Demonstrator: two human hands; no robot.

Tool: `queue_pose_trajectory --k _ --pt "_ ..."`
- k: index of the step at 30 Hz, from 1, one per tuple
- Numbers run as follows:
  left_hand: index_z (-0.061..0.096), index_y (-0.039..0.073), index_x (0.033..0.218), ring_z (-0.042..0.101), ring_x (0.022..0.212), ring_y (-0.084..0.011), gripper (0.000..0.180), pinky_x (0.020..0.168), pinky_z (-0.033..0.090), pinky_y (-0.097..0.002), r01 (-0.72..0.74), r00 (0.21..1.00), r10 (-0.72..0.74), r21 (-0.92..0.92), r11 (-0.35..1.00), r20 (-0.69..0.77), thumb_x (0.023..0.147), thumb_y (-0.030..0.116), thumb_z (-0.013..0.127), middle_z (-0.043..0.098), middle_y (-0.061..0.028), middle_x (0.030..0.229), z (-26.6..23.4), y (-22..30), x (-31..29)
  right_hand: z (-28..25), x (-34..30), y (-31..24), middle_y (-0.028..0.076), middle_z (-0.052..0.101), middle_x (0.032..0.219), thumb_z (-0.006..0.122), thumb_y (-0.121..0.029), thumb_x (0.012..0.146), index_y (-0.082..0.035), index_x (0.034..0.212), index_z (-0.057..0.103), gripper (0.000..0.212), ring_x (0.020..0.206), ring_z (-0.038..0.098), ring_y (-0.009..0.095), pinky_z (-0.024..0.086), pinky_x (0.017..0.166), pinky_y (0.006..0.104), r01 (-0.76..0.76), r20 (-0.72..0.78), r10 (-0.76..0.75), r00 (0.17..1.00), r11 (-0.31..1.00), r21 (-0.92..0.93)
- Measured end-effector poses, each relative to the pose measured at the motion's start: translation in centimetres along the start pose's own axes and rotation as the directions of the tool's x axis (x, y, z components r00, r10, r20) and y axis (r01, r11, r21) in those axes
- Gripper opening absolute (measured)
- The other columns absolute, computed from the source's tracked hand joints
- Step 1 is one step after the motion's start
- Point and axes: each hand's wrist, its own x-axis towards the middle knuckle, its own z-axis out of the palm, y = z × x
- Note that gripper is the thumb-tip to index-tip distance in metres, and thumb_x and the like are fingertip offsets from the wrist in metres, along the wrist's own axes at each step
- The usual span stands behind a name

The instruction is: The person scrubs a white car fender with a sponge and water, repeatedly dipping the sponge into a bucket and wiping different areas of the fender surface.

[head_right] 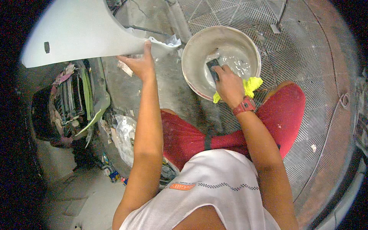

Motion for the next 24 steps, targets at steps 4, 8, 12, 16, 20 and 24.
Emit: queue_pose_trajectory --k 4,8,12,16,20,24 --pt "0.019 -0.003 0.169 0.051 0.144 -0.0373 0.107 0.123 0.043 -0.0507 0.331 0.920 -0.319 -0.015 0.943 0.229 0.094 0.031 0.089 0.040 -0.0258 0.163 -1.8 0.5 -5.7 -0.4 0.1 -0.3 0.020 0.071 0.106 0.065 0.001 0.091 -0.009 0.129 0.069 0.040 0.106 0.070 0.043 0.056 0.092 0.0527 0.029 -0.117 -0.022 0.993 0.998 0.056" --pt "0.051 0.001 0.153 0.059 0.130 -0.0231 0.069 0.116 0.046 -0.0411 0.518 0.677 -0.248 -0.208 0.830 0.693 0.098 0.024 0.085 0.059 -0.0140 0.147 -4.0 0.9 -11.1 -0.3 -0.2 -2.3 0.019 0.073 0.107 0.068 -0.006 0.098 -0.006 0.127 0.068 0.029 0.103 0.071 0.039 0.056 0.092 0.0470 0.082 -0.135 -0.049 0.990 0.965 0.251" --pt "0.069 0.001 0.130 0.064 0.113 -0.0113 0.041 0.100 0.053 -0.0311 0.617 0.436 -0.072 -0.240 0.749 0.897 0.098 0.021 0.085 0.072 -0.0063 0.125 -5.1 0.9 -10.6 0.3 0.1 -4.4 0.014 0.075 0.108 0.071 -0.013 0.104 0.000 0.128 0.068 0.027 0.101 0.073 0.028 0.056 0.093 0.0390 0.263 -0.143 -0.222 0.965 0.850 0.456" --pt "0.070 0.007 0.122 0.067 0.094 -0.0103 0.026 0.089 0.056 -0.0291 0.526 0.522 -0.183 -0.145 0.838 0.833 0.099 0.012 0.079 0.072 -0.0050 0.120 -7.4 0.0 -5.3 0.2 3.8 -2.5 0.016 0.077 0.112 0.073 -0.019 0.102 -0.002 0.124 0.073 0.028 0.101 0.074 0.035 0.058 0.093 0.0403 -0.045 -0.076 0.123 0.989 0.761 0.647" --pt "0.069 0.012 0.129 0.070 0.100 -0.0158 0.033 0.094 0.056 -0.0303 0.725 0.609 -0.379 -0.294 0.623 0.697 0.097 0.009 0.074 0.071 -0.0049 0.117 -9.6 -3.1 -0.3 -0.1 10.8 3.8 0.020 0.079 0.117 0.070 -0.028 0.102 -0.001 0.127 0.073 0.037 0.107 0.076 0.037 0.058 0.096 0.0468 -0.131 -0.008 0.135 0.991 0.970 0.203" --pt "0.070 0.011 0.126 0.070 0.105 -0.0196 0.026 0.097 0.058 -0.0331 0.756 0.652 -0.440 -0.492 0.431 0.617 0.101 0.010 0.064 0.071 -0.0051 0.107 -9.5 -7.5 1.3 3.5 15.6 9.1 0.025 0.076 0.127 0.064 -0.024 0.101 0.000 0.130 0.073 0.039 0.114 0.075 0.042 0.057 0.101 0.0538 0.081 0.393 0.059 0.918 0.941 -0.330"
